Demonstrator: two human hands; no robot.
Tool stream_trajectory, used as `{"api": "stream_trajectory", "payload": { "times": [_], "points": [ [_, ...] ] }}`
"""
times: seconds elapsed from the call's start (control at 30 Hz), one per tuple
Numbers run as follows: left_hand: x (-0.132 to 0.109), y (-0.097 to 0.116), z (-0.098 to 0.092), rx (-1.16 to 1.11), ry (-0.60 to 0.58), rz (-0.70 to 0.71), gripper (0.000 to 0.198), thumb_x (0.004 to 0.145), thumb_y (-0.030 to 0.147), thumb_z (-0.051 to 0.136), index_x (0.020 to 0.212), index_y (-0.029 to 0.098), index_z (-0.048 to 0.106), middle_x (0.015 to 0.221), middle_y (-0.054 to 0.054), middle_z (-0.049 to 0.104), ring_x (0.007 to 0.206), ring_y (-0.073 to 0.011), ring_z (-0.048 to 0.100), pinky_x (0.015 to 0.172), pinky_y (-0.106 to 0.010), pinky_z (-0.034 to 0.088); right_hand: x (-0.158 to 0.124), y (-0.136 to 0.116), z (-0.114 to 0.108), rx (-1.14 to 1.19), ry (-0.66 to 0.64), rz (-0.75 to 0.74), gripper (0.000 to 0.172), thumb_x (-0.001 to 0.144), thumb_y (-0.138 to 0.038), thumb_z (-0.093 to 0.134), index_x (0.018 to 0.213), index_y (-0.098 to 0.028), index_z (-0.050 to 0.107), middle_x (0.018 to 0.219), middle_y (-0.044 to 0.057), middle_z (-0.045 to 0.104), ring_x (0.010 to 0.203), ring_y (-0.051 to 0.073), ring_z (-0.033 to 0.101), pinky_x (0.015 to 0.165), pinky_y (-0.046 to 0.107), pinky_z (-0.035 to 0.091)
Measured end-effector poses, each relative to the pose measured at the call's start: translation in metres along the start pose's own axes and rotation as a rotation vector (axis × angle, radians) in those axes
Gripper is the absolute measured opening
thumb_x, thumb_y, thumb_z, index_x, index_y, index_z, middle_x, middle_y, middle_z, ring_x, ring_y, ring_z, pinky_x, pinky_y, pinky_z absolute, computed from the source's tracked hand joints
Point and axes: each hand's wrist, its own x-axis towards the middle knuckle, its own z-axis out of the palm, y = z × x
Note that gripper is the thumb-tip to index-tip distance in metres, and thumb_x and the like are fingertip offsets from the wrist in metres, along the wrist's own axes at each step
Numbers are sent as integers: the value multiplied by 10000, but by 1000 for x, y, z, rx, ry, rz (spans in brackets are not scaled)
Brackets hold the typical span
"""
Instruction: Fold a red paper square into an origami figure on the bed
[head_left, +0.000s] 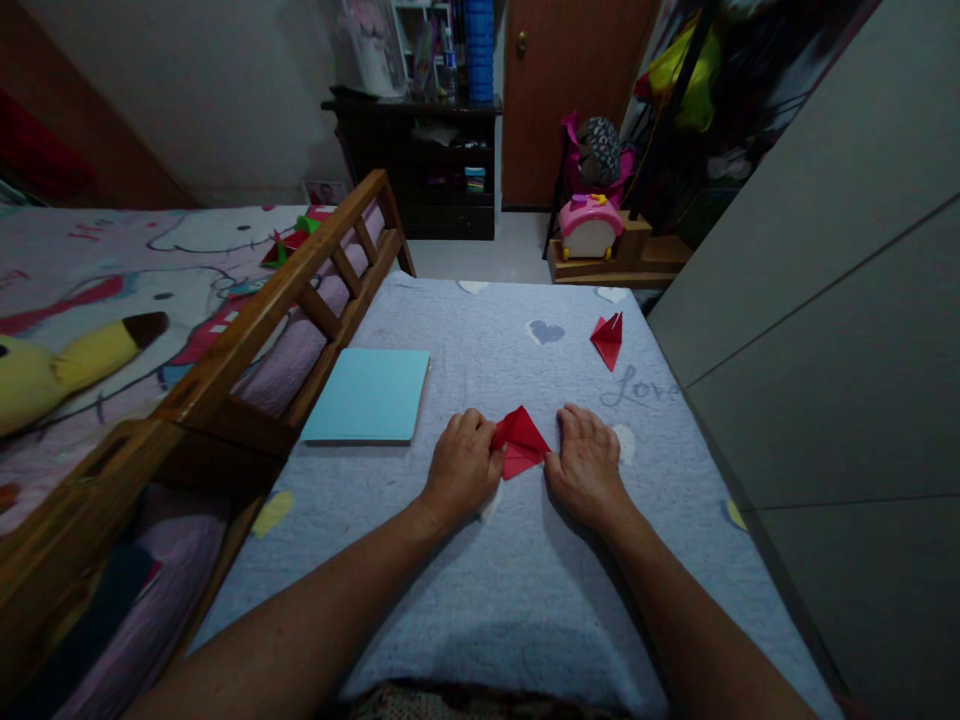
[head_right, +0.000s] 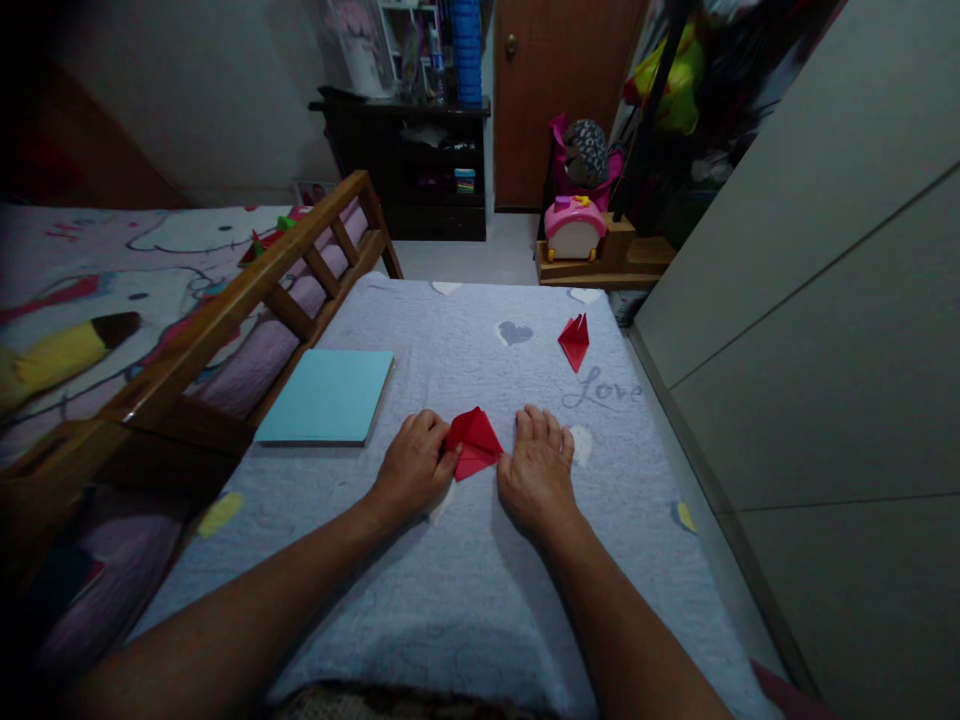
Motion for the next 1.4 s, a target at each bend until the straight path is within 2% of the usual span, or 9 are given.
{"api": "stream_trajectory", "payload": {
  "times": [0.13,0.33,0.47,0.57,0.67,0.97,1.1,1.27,1.4],
  "points": [
    [0,-1,1,-11,15,-2,99,916,222,552,911,173,638,971,-86,580,953,-253,518,866,-390,460,1,4,-1,5,-7,-13,580,873,-228,426,1435,-87,403,1520,173,418,1415,319,319,1169,520,221],
    [-1,0,0,-37,8,-7,81,902,204,555,901,182,633,962,-84,572,946,-253,517,856,-395,455,5,16,0,116,36,-51,556,838,-176,397,1388,-105,437,1446,170,488,1345,294,398,1141,482,281],
    [-1,0,-1,-50,10,-12,64,893,198,565,881,189,628,951,-80,570,944,-253,517,853,-396,452,4,15,4,108,47,-61,565,882,-325,459,1405,-114,422,1457,186,469,1355,333,375,1139,527,259],
    [-1,0,-1,-40,4,-10,66,896,205,568,889,182,629,954,-84,572,946,-255,516,854,-398,452,3,8,6,69,55,-45,697,876,-507,515,1430,-101,398,1468,210,444,1372,375,342,1138,557,230],
    [-1,-1,1,-27,4,-5,64,894,209,572,889,180,629,957,-85,573,946,-257,514,855,-399,453,2,1,6,39,64,-11,753,858,-550,540,1442,-100,388,1474,215,434,1379,393,329,1139,579,201],
    [-2,-2,2,-37,28,10,50,887,204,581,893,185,627,963,-82,570,950,-255,515,860,-397,455,4,7,4,61,26,-24,729,866,-361,514,1536,-195,280,1496,150,436,1376,349,349,1132,584,213],
    [-2,-2,1,-38,26,10,53,891,206,576,887,186,625,957,-81,570,948,-254,518,861,-395,455,5,14,0,69,12,-56,715,855,-278,484,1537,-192,286,1493,139,441,1356,331,375,1124,563,244],
    [-2,-2,0,-50,26,11,55,884,210,571,872,188,620,942,-81,565,933,-254,514,849,-395,452,9,23,-2,132,37,-73,723,752,-123,449,1471,-172,392,1443,132,497,1312,295,420,1113,505,291],
    [-3,-3,-2,-103,23,18,73,834,238,622,786,202,580,895,-62,547,910,-247,514,828,-382,450,10,22,-4,222,15,-123,502,760,-162,472,1250,-188,577,1386,115,534,1292,275,437,1106,473,297]
  ]
}}
